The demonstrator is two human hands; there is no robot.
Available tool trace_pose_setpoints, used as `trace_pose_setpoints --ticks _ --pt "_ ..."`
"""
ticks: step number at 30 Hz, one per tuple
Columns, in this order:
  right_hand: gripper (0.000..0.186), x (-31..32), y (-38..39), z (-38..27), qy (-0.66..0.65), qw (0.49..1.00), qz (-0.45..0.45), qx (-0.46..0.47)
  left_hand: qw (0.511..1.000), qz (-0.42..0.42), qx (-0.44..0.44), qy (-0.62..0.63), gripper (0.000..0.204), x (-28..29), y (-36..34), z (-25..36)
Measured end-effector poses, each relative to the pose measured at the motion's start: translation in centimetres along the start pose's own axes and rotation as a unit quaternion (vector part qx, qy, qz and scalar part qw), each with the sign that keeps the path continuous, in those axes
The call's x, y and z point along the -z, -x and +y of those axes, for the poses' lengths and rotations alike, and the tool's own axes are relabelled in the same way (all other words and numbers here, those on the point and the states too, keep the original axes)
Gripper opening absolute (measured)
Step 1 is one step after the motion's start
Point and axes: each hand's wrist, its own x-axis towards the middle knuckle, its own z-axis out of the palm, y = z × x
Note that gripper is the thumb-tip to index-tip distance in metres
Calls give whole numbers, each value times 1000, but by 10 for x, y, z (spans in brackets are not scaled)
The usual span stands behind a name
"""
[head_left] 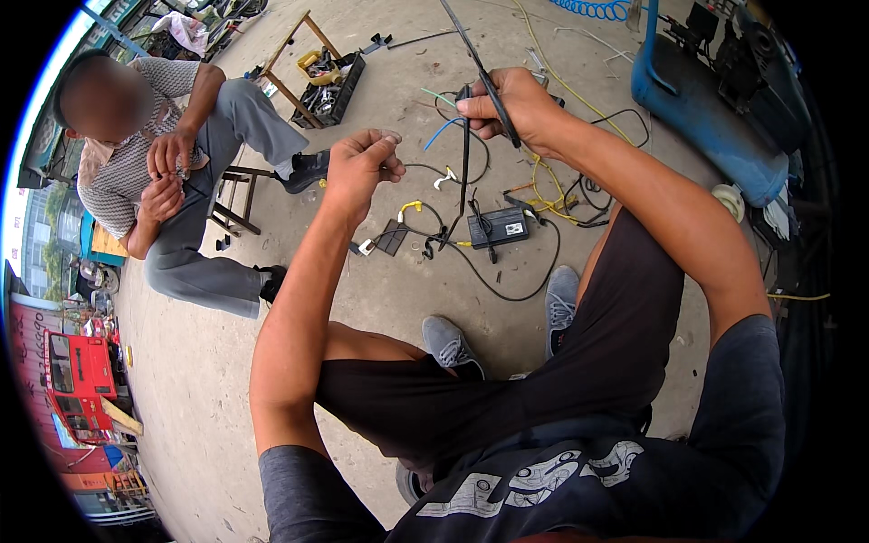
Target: The person uses pliers to strip the insulation from a black wire, then twists the exposed strands. The person then picks up a yellow wire and a white connector, and uses a screwdriver to secure the wire into the connector.
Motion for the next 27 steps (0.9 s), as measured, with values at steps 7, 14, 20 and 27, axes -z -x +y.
trace_pose_setpoints --ticks 7,14,20,27 --pt "34 0 -1 1 5 1000 4 2 1000 -4 0 -1 16 0 -1 -1" --pt "32 0 0 1 5 1000 4 3 1000 -4 -1 -3 15 -1 1 0" --pt "32 0 2 -1 1 1000 5 5 1000 -5 0 -4 15 -2 1 0" --pt "29 0 2 -1 -15 1000 1 10 1000 -3 0 -8 16 -3 1 0"
